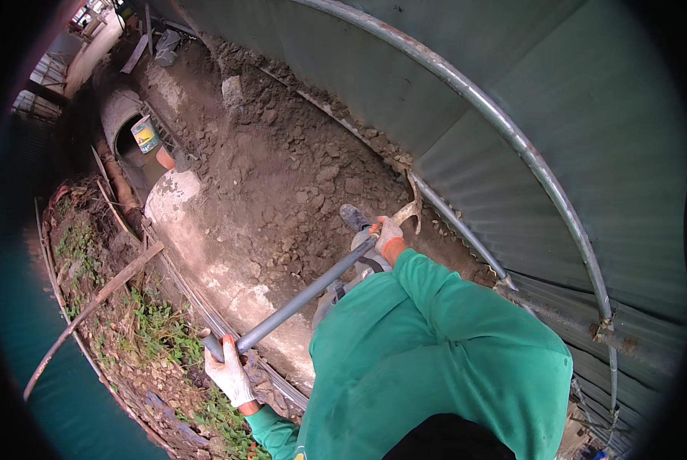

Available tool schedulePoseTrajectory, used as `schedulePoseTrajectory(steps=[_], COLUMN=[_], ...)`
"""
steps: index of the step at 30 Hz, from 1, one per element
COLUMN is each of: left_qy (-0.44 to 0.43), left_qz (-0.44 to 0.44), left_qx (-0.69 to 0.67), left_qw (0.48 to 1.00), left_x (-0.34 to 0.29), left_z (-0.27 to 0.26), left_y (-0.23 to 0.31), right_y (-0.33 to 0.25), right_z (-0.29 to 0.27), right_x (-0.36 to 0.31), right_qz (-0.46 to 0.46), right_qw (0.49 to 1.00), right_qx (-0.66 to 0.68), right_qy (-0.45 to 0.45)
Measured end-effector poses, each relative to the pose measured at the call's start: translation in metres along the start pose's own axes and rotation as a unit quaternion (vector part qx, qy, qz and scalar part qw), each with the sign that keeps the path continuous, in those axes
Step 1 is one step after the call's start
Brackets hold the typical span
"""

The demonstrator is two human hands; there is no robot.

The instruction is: The person uses a hoe to break up and move soil within a narrow, covered outdoor area. They repeatedly strike the ground and pull the soil toward themselves, working along a linear patch next to a green tarp wall.

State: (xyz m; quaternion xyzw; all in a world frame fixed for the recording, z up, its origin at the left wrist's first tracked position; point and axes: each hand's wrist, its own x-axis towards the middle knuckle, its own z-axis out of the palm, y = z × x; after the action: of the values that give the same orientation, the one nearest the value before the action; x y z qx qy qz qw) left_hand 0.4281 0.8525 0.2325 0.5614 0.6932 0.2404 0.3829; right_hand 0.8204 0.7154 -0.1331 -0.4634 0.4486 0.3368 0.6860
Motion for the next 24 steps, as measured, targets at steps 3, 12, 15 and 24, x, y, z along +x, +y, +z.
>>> schedulePoseTrajectory(steps=[3,12,15,24], left_qy=[0.000,-0.010,0.046,0.123], left_qz=[-0.023,-0.034,-0.066,-0.138], left_qx=[-0.022,0.050,0.020,-0.023], left_qw=[0.999,0.998,0.997,0.982], left_x=[0.012,0.057,0.031,0.027], left_z=[0.048,0.127,0.122,0.090], left_y=[0.021,0.103,0.105,0.087], right_y=[-0.030,-0.081,-0.084,-0.069], right_z=[0.021,0.070,0.102,0.149], right_x=[0.032,0.072,0.065,0.046], right_qz=[-0.010,0.037,0.012,0.075], right_qw=[0.999,0.996,0.991,0.981], right_qx=[-0.019,-0.039,-0.104,-0.181], right_qy=[0.033,0.073,0.080,-0.006])
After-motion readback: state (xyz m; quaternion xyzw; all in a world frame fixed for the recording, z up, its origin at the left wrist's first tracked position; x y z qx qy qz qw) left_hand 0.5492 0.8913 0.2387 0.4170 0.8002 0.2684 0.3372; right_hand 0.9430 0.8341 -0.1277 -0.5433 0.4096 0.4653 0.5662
